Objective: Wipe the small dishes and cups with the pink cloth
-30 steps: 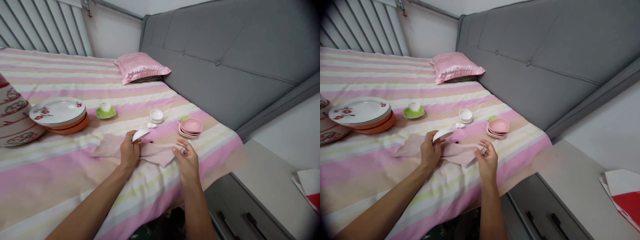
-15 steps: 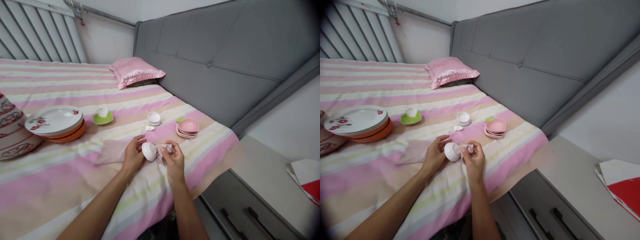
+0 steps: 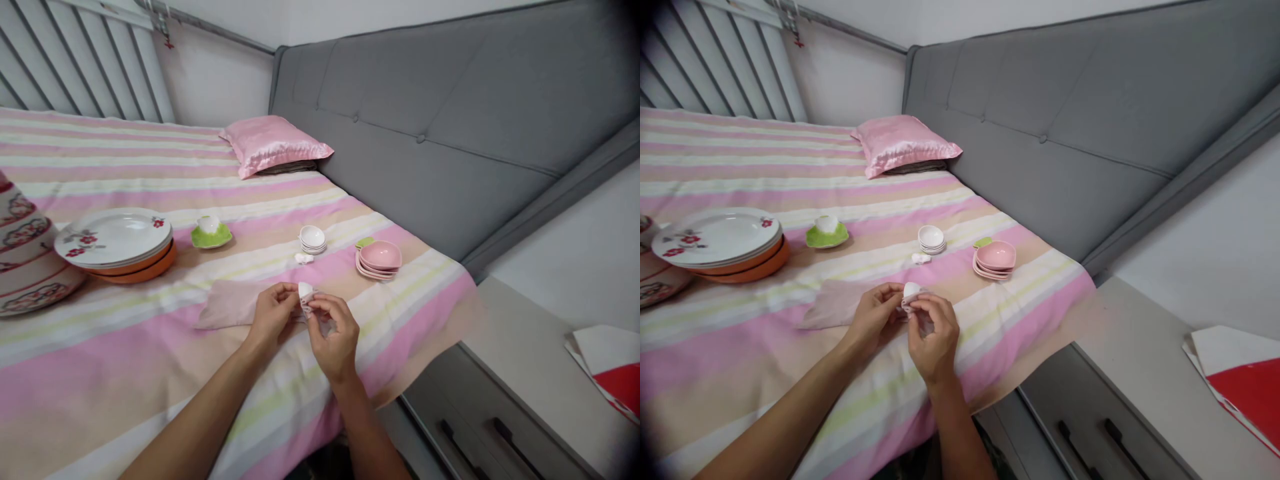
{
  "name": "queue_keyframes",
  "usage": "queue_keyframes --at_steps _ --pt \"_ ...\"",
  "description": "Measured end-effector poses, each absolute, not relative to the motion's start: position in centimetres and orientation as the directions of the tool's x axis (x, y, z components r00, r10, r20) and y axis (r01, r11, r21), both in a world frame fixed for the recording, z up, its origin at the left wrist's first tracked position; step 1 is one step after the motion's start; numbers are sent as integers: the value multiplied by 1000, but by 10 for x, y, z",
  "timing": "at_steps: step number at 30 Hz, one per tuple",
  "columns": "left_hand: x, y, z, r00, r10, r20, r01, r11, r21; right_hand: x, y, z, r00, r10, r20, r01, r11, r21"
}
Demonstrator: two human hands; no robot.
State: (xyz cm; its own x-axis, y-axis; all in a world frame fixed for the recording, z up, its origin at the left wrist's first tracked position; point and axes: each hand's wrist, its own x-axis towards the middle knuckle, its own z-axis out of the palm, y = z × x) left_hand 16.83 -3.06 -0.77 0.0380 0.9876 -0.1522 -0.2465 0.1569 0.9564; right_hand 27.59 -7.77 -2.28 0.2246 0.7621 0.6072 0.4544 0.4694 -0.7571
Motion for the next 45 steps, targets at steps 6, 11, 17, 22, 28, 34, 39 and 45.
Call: queue_keyframes --at_steps 6,11,17,22,28,34,39,45 --pt "173 -37 -2 259 942 -213 -373 301 878 278 -76 -27 292 700 652 548 436 -714" --pt "172 -39 -6 349 928 -132 -302 245 921 282 -74 -28 345 694 631 531 410 -742" --pt "175 -38 -14 432 902 -9 -65 40 997 288 -71 -26 412 688 598 503 375 -778" --pt "174 -39 -12 431 901 35 84 -79 993 294 -63 -28 482 698 529 456 315 -832" --pt "171 -41 -10 376 927 0 54 -22 998 301 -52 -34 540 766 349 302 211 -930" --pt "171 -37 -12 333 943 -10 -17 17 1000 296 -55 -31 449 770 454 384 292 -876" --pt "169 -35 -14 294 956 8 -108 25 994 287 -61 -31 221 773 595 463 453 -761" --pt "163 -33 -14 320 945 70 -65 -52 996 286 -63 -31 139 772 620 459 505 -731"
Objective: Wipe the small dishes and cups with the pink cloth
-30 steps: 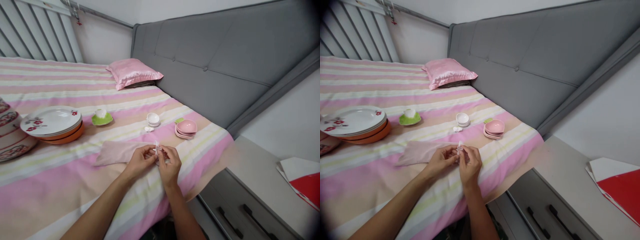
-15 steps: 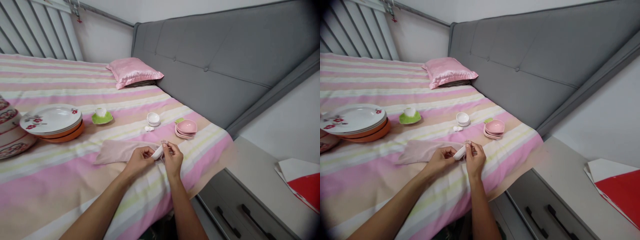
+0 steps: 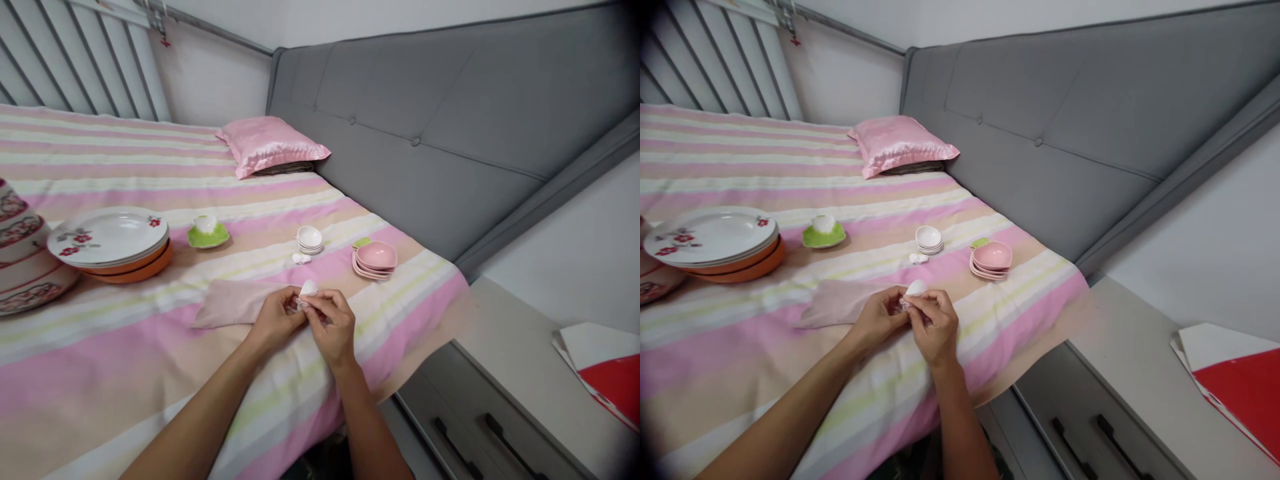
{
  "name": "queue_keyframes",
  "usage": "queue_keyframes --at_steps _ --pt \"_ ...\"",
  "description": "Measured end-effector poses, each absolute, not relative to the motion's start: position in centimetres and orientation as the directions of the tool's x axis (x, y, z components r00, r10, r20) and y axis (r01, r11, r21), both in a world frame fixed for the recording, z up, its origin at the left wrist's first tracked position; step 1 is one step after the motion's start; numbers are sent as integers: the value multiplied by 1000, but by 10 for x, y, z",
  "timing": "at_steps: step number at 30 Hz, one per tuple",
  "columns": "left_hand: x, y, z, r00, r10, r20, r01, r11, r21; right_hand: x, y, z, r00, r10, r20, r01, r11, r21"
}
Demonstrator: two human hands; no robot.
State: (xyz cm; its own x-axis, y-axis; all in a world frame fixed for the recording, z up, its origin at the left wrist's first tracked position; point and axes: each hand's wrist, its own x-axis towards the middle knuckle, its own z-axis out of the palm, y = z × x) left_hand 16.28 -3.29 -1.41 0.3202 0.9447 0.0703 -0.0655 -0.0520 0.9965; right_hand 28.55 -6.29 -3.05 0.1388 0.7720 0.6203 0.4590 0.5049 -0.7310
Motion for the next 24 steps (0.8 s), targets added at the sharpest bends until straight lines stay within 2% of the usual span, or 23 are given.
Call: queue_keyframes --at_steps 7,11,18,21,24 --pt "163 -35 -13 403 914 35 33 -52 998 288 -59 -29 294 750 593 458 434 -776" --pt "161 -36 -12 487 873 -17 27 5 1000 294 -54 -30 381 787 486 393 338 -855" --pt "155 -34 -13 529 846 -64 25 60 998 302 -43 -41 466 829 310 310 176 -934" --pt "155 -33 -12 538 843 -28 6 29 1000 300 -43 -42 458 836 302 321 162 -933" --pt "155 -32 -9 482 876 -26 23 17 1000 295 -47 -38 421 831 364 345 224 -911"
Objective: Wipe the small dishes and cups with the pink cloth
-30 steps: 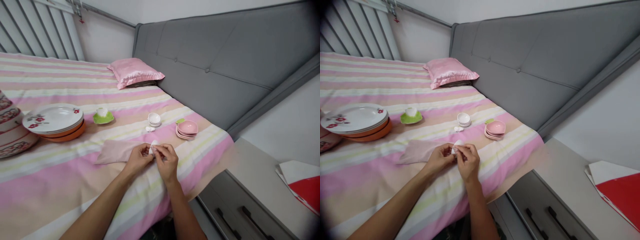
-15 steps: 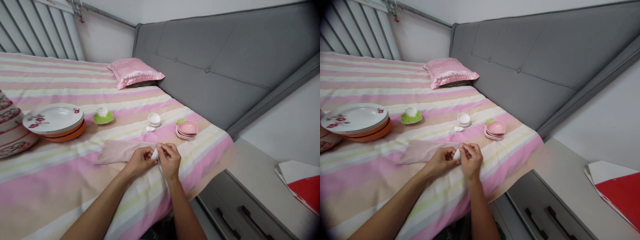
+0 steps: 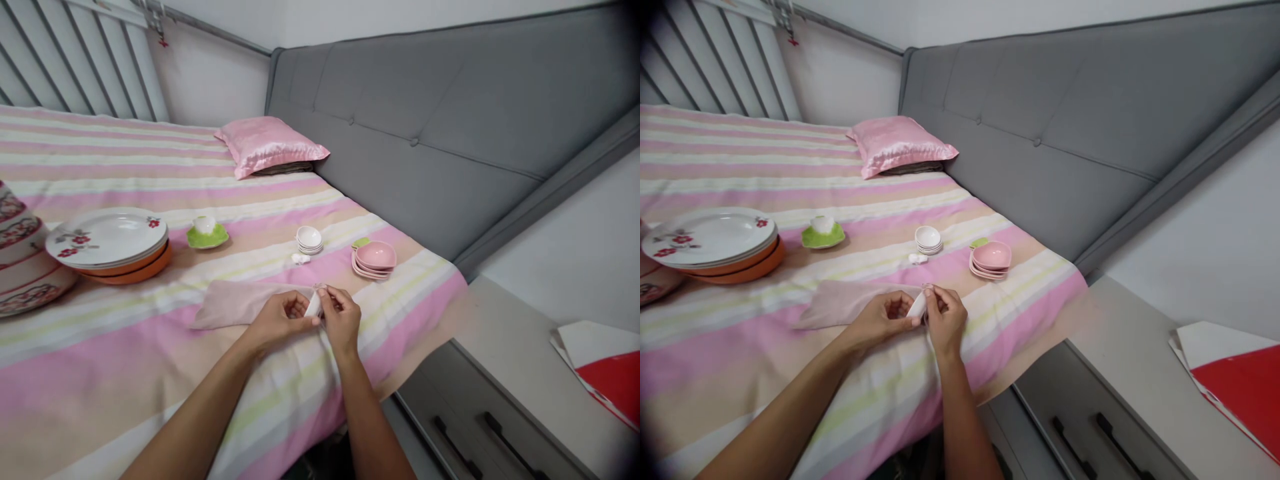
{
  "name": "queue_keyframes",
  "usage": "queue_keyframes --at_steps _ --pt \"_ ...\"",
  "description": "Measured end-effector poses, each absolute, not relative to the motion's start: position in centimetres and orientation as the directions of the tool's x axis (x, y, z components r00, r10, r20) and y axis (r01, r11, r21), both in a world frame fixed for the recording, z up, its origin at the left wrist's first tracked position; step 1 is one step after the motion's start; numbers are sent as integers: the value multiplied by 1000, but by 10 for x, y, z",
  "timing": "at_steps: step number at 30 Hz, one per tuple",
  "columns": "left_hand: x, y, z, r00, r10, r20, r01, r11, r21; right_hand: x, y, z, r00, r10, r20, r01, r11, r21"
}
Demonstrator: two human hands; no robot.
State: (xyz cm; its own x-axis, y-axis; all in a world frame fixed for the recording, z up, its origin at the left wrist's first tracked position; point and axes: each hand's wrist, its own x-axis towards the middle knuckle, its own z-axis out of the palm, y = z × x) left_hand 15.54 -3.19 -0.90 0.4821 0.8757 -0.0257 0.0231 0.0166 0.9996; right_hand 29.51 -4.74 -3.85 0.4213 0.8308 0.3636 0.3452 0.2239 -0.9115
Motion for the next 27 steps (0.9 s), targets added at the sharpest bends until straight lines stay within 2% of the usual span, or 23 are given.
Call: queue_keyframes --at_steps 5,8,12,17,22,27 --pt "154 -33 -5 422 904 -66 47 51 998 288 -54 -32 281 846 454 365 343 -866" --pt "151 -34 -4 446 895 -10 11 6 1000 288 -55 -31 238 856 460 346 368 -863" --pt "148 -36 -4 516 854 61 -71 -28 997 291 -53 -33 284 858 427 292 346 -891" --pt "148 -39 -3 481 876 -18 -187 122 975 294 -48 -35 385 844 373 222 308 -925" --pt "150 -38 0 418 900 -123 -452 323 832 293 -47 -37 416 829 374 205 316 -926" --pt "149 -32 -2 313 932 -181 -646 349 679 290 -49 -36 355 806 475 285 390 -875"
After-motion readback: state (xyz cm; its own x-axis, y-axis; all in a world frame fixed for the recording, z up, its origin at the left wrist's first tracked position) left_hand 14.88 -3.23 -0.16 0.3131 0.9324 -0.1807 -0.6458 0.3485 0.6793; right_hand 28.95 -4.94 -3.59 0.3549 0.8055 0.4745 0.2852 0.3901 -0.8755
